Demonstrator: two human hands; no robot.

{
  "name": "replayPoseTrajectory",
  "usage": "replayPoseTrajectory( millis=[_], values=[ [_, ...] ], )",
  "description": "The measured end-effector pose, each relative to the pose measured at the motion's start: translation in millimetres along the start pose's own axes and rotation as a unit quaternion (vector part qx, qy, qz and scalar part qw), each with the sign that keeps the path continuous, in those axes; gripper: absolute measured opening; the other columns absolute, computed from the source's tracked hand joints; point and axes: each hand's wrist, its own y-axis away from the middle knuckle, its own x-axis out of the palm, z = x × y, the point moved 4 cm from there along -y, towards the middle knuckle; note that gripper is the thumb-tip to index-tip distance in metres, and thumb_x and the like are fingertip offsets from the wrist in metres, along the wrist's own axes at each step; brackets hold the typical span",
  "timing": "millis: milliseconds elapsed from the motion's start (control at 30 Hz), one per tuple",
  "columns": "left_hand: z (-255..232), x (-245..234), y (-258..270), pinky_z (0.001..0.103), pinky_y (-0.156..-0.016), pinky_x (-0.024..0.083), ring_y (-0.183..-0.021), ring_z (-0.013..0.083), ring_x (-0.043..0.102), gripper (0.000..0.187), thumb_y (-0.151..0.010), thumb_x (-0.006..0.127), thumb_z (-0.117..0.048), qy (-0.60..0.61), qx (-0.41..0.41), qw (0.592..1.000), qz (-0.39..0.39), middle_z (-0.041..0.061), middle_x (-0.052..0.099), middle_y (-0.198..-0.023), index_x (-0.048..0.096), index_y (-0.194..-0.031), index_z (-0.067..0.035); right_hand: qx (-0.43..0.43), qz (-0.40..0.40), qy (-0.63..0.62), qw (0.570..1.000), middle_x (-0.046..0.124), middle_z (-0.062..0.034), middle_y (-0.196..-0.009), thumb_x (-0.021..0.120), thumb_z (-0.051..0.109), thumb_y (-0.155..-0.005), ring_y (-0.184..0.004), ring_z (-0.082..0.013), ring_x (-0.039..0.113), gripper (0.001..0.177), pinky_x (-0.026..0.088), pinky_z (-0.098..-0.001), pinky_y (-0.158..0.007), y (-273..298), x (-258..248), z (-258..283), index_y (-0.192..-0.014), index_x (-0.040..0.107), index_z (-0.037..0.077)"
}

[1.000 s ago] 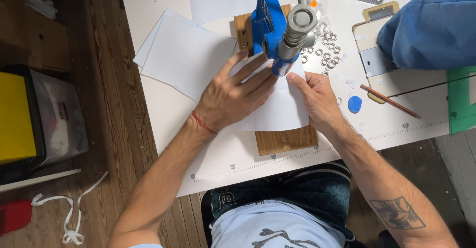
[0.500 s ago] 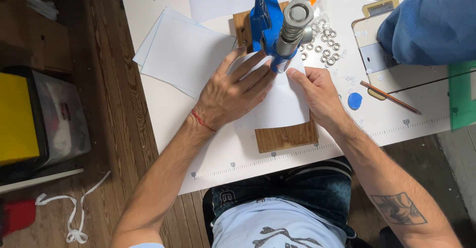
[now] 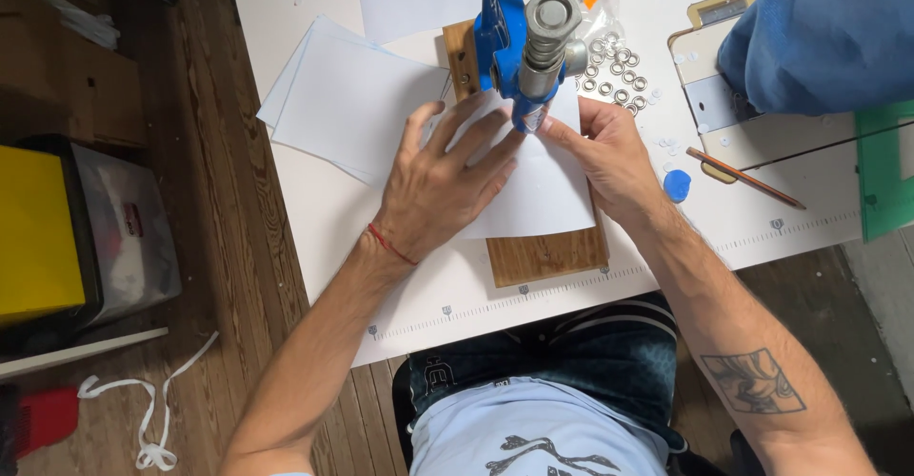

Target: Preparing material by folding and marking, then installing metal grommets using a manual press

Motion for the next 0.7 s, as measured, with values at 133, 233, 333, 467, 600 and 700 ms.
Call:
replayPoseTrajectory(
  millis=[133, 233, 333, 467, 600, 700],
  values=[
    [13, 2, 1, 0.063, -0.118, 0.053, -0.146, 0.0393, 0.067, 0.033, -0.118, 0.076, -0.032, 0.158, -0.127, 0.979, -0.012, 0.013, 0.074, -0.145, 0.081, -0.142, -0.011, 0.010, 0.009, 0.003, 1.000, 0.081, -0.0150, -0.085, 0.093, 0.012, -0.103, -0.076, -0.0258, 0.088, 0.019, 0.076, -0.0410, -0.068, -4, -7, -10, -0.106, 0.080, -0.002],
    [32, 24, 9, 0.063, -0.115, 0.057, -0.143, 0.0426, 0.070, 0.049, -0.115, 0.084, -0.034, 0.289, -0.197, 0.937, -0.017, 0.017, 0.072, -0.148, 0.071, -0.155, -0.011, 0.020, 0.011, 0.006, 1.000, 0.081, -0.0155, -0.086, 0.093, 0.013, -0.103, -0.076, -0.0258, 0.088, 0.021, 0.076, -0.0421, -0.068, 2, -12, -12, -0.108, 0.079, -0.002],
    [43, 32, 17, 0.057, -0.108, 0.061, -0.130, 0.0380, 0.076, 0.062, -0.106, 0.095, -0.031, 0.379, -0.223, 0.898, 0.012, 0.013, 0.076, -0.134, 0.069, -0.160, -0.015, 0.018, 0.020, 0.020, 0.999, 0.082, -0.0136, -0.089, 0.092, 0.014, -0.104, -0.080, -0.0230, 0.088, 0.020, 0.076, -0.0418, -0.071, 12, -10, -12, -0.110, 0.079, -0.001],
    [42, 33, 27, 0.054, -0.096, 0.062, -0.112, 0.0347, 0.079, 0.055, -0.093, 0.103, -0.033, 0.417, -0.239, 0.875, 0.061, 0.013, 0.075, -0.114, 0.077, -0.135, -0.007, -0.044, 0.054, 0.097, 0.993, 0.087, -0.0120, -0.108, 0.089, 0.016, -0.108, -0.100, -0.0187, 0.084, 0.021, 0.073, -0.0412, -0.094, 30, -20, -14, -0.123, 0.082, 0.004],
    [16, -6, 7, 0.051, -0.090, 0.062, -0.102, 0.0356, 0.082, 0.050, -0.087, 0.105, -0.029, 0.440, -0.256, 0.855, 0.102, 0.011, 0.081, -0.105, 0.080, -0.125, -0.011, -0.111, 0.098, 0.134, 0.980, 0.087, -0.0178, -0.119, 0.081, 0.013, -0.113, -0.114, -0.0204, 0.078, 0.026, 0.067, -0.0461, -0.105, 43, -44, -44, -0.136, 0.078, 0.001],
    [2, -30, -6, 0.045, -0.089, 0.055, -0.089, 0.0338, 0.082, 0.043, -0.086, 0.101, -0.030, 0.416, -0.240, 0.871, 0.106, 0.005, 0.076, -0.090, 0.070, -0.111, -0.014, -0.148, 0.099, 0.135, 0.975, 0.087, -0.0242, -0.122, 0.079, 0.010, -0.113, -0.118, -0.0308, 0.082, 0.029, 0.068, -0.0529, -0.106, 56, -61, -58, -0.140, 0.076, -0.001]
  ],
)
